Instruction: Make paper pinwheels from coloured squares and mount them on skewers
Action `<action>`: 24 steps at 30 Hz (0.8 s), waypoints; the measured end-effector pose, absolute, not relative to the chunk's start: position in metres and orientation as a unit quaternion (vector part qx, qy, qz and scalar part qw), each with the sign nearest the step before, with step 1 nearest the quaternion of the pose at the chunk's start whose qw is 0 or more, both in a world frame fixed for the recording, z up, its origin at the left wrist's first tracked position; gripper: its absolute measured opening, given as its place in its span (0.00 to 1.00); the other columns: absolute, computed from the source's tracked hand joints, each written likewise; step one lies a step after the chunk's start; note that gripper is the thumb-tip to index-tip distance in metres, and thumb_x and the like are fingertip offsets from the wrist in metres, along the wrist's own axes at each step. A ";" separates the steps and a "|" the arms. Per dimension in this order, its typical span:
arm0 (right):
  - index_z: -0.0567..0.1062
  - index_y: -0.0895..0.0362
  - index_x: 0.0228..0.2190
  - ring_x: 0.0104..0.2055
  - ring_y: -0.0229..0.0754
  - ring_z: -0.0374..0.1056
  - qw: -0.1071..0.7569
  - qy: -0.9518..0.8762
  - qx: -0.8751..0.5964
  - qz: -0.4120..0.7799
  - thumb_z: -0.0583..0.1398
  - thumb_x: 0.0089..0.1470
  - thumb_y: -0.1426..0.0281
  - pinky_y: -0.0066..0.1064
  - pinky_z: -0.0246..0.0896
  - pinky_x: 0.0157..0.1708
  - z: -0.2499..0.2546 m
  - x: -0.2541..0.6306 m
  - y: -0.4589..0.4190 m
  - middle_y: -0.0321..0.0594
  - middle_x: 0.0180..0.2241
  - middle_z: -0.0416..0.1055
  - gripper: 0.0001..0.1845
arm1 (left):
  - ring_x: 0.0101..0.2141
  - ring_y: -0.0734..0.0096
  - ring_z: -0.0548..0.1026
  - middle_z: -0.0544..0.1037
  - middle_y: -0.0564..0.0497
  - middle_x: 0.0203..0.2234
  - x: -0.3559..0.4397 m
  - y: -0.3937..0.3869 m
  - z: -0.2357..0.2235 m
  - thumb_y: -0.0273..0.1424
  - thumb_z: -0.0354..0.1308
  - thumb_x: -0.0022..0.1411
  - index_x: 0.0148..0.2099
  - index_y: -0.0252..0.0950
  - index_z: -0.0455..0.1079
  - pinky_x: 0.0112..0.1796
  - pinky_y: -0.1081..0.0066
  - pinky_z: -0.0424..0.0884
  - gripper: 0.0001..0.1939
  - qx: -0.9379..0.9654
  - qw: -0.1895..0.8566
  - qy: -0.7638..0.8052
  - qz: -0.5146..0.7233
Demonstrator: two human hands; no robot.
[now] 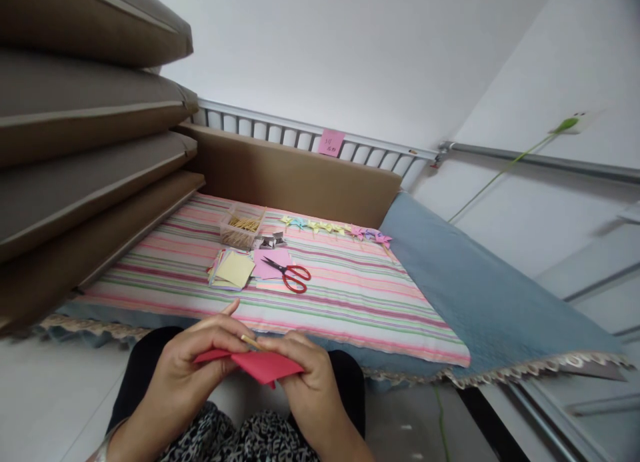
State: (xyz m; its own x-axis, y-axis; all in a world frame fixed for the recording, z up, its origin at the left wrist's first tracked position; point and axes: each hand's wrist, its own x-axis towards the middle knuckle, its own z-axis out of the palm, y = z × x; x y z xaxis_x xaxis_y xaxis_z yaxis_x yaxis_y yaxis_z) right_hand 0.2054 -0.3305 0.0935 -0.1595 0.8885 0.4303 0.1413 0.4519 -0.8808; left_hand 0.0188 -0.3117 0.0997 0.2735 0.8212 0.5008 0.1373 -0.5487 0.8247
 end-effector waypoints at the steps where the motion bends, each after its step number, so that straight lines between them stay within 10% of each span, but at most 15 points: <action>1: 0.78 0.47 0.39 0.27 0.35 0.64 0.524 -0.671 -0.384 0.358 0.58 0.51 0.79 0.26 0.57 0.28 0.094 0.205 -0.331 0.34 0.25 0.68 0.18 | 0.37 0.71 0.75 0.78 0.57 0.34 0.019 -0.312 0.099 0.23 0.58 0.55 0.34 0.45 0.74 0.57 0.59 0.55 0.10 0.722 0.337 0.331 0.505; 24: 0.81 0.49 0.34 0.26 0.37 0.66 0.524 -0.634 -0.419 0.384 0.61 0.48 0.75 0.27 0.60 0.28 0.096 0.198 -0.333 0.35 0.24 0.72 0.12 | 0.36 0.68 0.75 0.78 0.54 0.33 0.017 -0.315 0.100 0.23 0.55 0.57 0.34 0.42 0.74 0.58 0.50 0.51 0.09 0.733 0.335 0.317 0.499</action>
State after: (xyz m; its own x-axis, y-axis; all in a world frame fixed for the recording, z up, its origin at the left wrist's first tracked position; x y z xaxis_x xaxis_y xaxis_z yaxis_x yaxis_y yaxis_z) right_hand 0.1979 -0.3331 0.0960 -0.0997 0.9341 0.3429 0.1286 0.3539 -0.9264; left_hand 0.0172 -0.3152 0.1005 0.3007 0.8003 0.5188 0.1311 -0.5735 0.8087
